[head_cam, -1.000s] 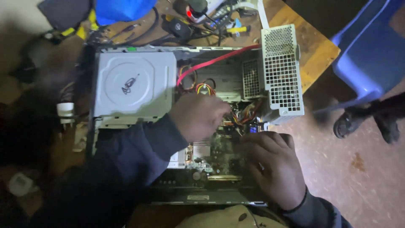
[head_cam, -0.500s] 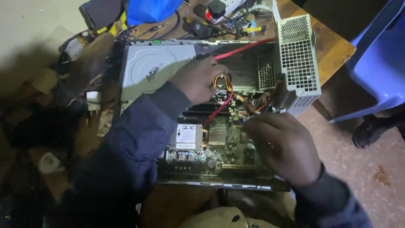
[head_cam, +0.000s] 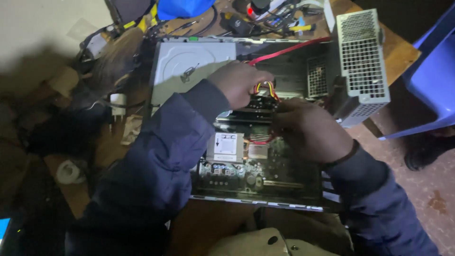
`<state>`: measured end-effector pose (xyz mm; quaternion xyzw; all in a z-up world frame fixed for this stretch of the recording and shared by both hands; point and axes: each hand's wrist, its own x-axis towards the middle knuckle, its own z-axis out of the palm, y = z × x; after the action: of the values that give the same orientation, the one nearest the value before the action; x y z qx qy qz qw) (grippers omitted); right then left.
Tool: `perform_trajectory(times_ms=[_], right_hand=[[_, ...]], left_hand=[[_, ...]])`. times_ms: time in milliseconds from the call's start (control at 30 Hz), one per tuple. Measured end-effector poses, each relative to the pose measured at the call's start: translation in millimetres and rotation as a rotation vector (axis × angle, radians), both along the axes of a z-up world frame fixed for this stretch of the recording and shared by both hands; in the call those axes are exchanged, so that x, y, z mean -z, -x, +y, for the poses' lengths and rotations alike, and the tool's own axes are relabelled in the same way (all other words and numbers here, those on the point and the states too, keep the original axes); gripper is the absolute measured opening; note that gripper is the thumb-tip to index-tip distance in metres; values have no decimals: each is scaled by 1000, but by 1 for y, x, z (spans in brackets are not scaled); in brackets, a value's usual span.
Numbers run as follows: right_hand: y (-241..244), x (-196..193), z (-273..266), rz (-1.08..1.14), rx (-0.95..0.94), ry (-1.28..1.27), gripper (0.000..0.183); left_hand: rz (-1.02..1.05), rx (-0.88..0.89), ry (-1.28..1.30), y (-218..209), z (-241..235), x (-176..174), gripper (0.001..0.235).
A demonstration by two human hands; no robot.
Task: The person works inside an open desktop computer case, disconnects internal cables, removes a RAM stick, cleans its contacts with a small brush, and then reinstalls the RAM and reconnects the cables.
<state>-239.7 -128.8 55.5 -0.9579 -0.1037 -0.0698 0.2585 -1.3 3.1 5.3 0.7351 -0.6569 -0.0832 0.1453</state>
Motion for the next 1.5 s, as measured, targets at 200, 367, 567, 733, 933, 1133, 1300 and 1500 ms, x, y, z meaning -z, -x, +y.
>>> perform_trajectory(times_ms=[200, 367, 567, 733, 933, 1133, 1300, 1500], right_hand=[[6, 6, -3, 9, 41, -60, 13], [0, 10, -8, 30, -165, 63, 3], [2, -10, 3, 31, -190, 73, 22], [3, -13, 7, 25, -138, 35, 36], [0, -19, 18, -8, -135, 28, 33], [0, -5, 11, 37, -111, 149, 72], [-1, -2, 10, 41, -74, 180, 86], [1, 14, 5, -49, -112, 258, 66]], left_hand=[[17, -50, 14, 6, 4, -24, 52], [72, -104, -47, 19, 10, -45, 42], [123, -35, 14, 17, 12, -45, 22], [85, -3, 35, 15, 13, -38, 13], [14, 59, 95, 12, 17, -35, 10], [188, -32, 192, 26, 31, -89, 35], [16, -493, -271, 117, 105, -167, 64], [256, -535, 474, 151, 154, -103, 35]])
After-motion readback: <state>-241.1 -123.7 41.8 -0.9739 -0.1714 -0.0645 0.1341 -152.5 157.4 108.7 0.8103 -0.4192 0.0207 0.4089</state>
